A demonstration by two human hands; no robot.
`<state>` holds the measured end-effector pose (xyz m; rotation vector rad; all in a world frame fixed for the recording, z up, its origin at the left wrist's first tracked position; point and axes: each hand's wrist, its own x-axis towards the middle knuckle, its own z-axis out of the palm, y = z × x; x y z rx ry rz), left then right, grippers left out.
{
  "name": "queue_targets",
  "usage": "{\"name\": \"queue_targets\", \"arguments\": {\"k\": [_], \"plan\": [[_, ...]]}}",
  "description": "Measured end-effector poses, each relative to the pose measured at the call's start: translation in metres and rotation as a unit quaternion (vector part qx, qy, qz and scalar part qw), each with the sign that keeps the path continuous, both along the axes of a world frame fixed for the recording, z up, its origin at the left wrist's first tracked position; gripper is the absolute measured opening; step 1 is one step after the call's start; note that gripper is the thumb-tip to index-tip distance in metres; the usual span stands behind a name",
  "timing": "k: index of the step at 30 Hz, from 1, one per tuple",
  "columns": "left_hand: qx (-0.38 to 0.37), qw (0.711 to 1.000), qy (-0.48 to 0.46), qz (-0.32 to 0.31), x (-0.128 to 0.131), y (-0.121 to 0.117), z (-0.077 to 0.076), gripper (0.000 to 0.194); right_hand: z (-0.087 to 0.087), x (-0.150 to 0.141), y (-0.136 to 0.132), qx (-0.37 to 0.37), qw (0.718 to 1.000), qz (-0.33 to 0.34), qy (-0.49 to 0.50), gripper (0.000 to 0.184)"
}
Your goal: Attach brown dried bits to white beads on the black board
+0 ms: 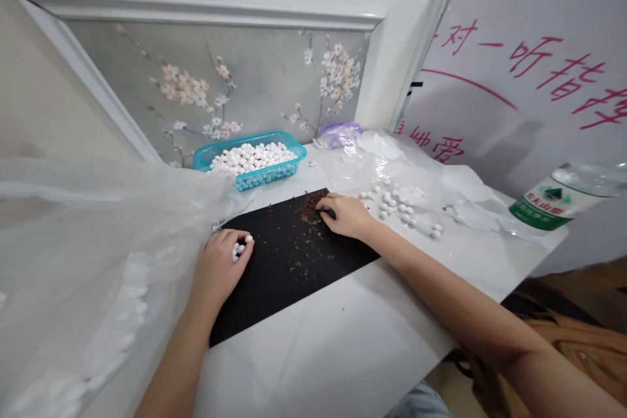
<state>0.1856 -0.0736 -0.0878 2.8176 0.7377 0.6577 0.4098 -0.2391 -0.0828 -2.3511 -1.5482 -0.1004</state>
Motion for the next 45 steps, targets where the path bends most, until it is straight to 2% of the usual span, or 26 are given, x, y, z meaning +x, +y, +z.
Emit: {"name": "queue_targets", "arguments": {"k": [3,8,11,13,15,17,19,21,23,26,32,40,42,45], "plan": [[0.024,1.0,0.004,0.014,0.0,-0.003,0.001,0.019,0.002,0.002,-0.001,-0.03,0.999,0.025,-0.02,0.017],[0.085,0.995,-0.05,0.02,0.0,-0.005,0.0,0.019,0.005,0.005,-0.002,-0.051,0.997,0.052,-0.035,0.016],[0.104,0.99,-0.096,0.009,0.002,-0.01,0.003,0.019,0.007,0.003,-0.002,-0.027,0.997,0.057,-0.042,0.015],[0.095,0.987,-0.132,-0.004,0.006,-0.02,0.007,0.02,0.009,-0.004,-0.002,0.027,0.997,0.065,-0.023,0.014],[0.038,0.985,-0.168,-0.014,0.011,-0.034,0.01,0.02,0.01,-0.014,-0.002,0.111,0.989,0.091,0.04,0.013],[-0.088,0.976,-0.199,-0.01,0.017,-0.051,0.01,0.02,0.009,-0.029,0.0,0.198,0.96,0.125,0.154,0.01],[-0.249,0.944,-0.215,-0.006,0.022,-0.064,0.006,0.021,0.006,-0.044,0.002,0.254,0.907,0.141,0.305,0.006],[-0.375,0.9,-0.223,-0.011,0.027,-0.071,0.001,0.023,0.003,-0.055,0.004,0.267,0.84,0.139,0.452,0.012],[-0.441,0.867,-0.233,-0.015,0.03,-0.072,-0.003,0.025,0.001,-0.061,0.005,0.266,0.781,0.13,0.551,0.02],[-0.467,0.848,-0.251,-0.002,0.03,-0.067,-0.004,0.025,-0.001,-0.062,0.006,0.269,0.733,0.125,0.613,0.025],[-0.496,0.834,-0.24,0.001,0.027,-0.062,-0.001,0.026,-0.003,-0.063,0.007,0.251,0.699,0.148,0.653,0.029],[-0.514,0.83,-0.217,-0.002,0.026,-0.061,-0.001,0.033,0.001,-0.067,0.006,0.207,0.72,0.138,0.647,0.022],[-0.514,0.83,-0.217,-0.01,0.027,-0.062,0.0,0.03,0.001,-0.067,0.006,0.203,0.716,0.141,0.653,0.022],[-0.524,0.82,-0.231,-0.014,0.027,-0.063,0.003,0.027,-0.001,-0.066,0.005,0.22,0.693,0.149,0.67,0.024]]}}
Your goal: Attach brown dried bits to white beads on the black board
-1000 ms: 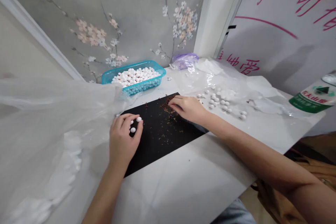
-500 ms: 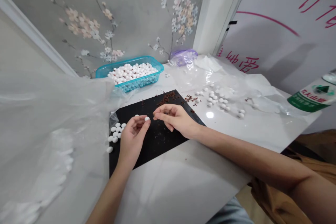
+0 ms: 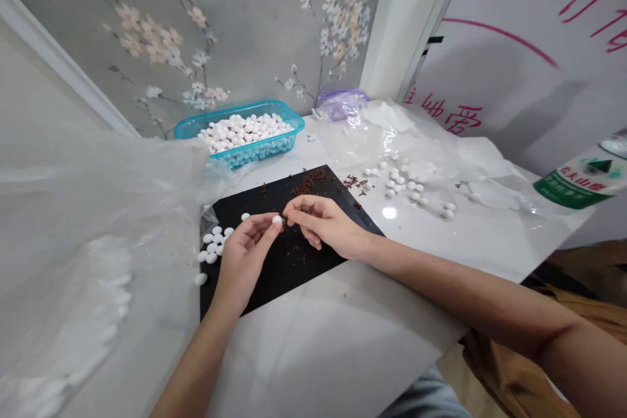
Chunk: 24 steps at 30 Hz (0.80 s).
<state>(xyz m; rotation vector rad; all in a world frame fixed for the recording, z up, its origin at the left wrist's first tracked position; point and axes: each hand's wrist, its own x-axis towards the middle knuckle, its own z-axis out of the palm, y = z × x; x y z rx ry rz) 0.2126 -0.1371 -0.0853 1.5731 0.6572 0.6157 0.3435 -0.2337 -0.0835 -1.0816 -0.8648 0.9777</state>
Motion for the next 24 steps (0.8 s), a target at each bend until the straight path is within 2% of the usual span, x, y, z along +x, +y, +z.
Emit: {"name": "queue_targets", "arguments": {"k": [5,15,24], "plan": [[-0.033,0.999,-0.017,-0.01,-0.001,-0.0004,0.0017,0.034,-0.001,-0.0004,-0.0004,0.016,1.0,-0.004,0.022,0.028],[-0.003,0.999,-0.01,-0.038,-0.0004,-0.0018,0.0021,0.027,0.0009,-0.0014,-0.0018,0.016,1.0,0.008,0.007,0.026],[0.032,0.999,0.013,0.006,0.0017,-0.005,-0.0003,0.028,0.0043,-0.0039,-0.0025,-0.007,1.0,0.012,-0.014,0.027]]}}
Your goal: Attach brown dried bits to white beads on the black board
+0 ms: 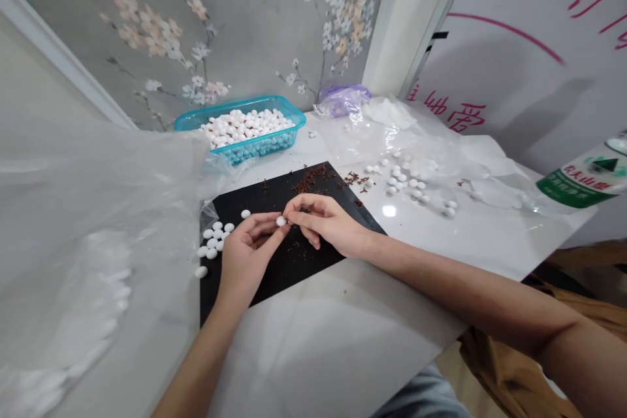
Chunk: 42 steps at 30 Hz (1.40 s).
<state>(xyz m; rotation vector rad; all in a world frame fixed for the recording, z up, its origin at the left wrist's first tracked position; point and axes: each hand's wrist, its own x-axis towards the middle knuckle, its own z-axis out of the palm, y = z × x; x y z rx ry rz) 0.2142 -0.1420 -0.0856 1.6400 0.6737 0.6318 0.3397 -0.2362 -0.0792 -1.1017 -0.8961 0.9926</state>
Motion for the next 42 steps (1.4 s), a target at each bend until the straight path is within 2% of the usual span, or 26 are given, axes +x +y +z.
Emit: {"name": "queue_targets", "arguments": {"k": [5,42], "plan": [[0.028,1.0,-0.003,0.003,-0.0002,-0.0006,-0.0006,0.022,-0.0011,0.0001,-0.0003,-0.003,1.0,0.007,0.002,0.026],[0.034,0.999,0.003,0.014,-0.001,-0.0025,-0.0015,0.015,-0.0043,0.0,0.001,-0.033,0.999,0.0,0.003,0.024]]}}
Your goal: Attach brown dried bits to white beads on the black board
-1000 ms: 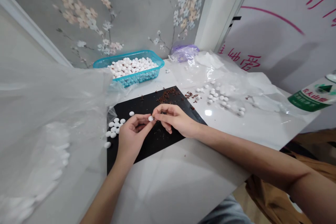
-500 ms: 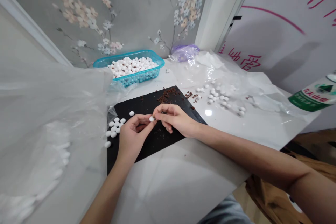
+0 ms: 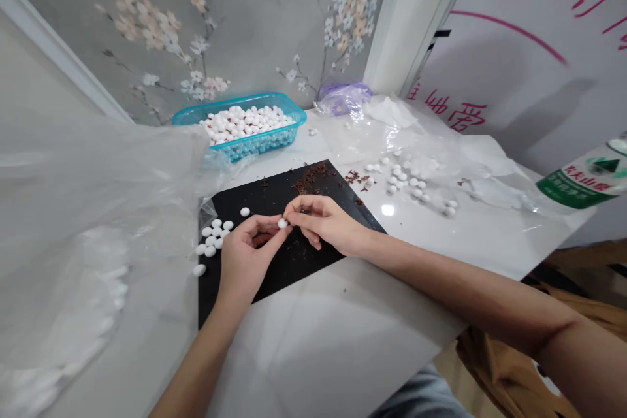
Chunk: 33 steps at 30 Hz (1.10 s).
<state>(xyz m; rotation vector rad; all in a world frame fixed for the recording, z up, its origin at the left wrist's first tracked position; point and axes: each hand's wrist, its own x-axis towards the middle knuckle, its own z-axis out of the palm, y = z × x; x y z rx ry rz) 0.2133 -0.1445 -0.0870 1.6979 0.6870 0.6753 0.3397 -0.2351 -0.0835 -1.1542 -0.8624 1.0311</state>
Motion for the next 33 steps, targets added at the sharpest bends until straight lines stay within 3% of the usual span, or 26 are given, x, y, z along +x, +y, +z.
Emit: {"name": "queue_targets", "arguments": {"k": [18,24,33], "plan": [[0.007,1.0,0.001,0.003,-0.001,-0.001,0.001,0.011,-0.004,-0.002,0.0,-0.001,0.996,-0.012,0.085,0.03],[0.01,1.0,-0.001,0.004,-0.002,-0.002,0.002,0.01,0.0,-0.002,-0.001,-0.028,0.994,-0.011,0.103,0.04],[0.032,0.999,0.011,-0.001,-0.004,0.001,-0.001,0.01,0.007,-0.004,-0.003,-0.077,0.992,-0.015,0.103,0.041]]}}
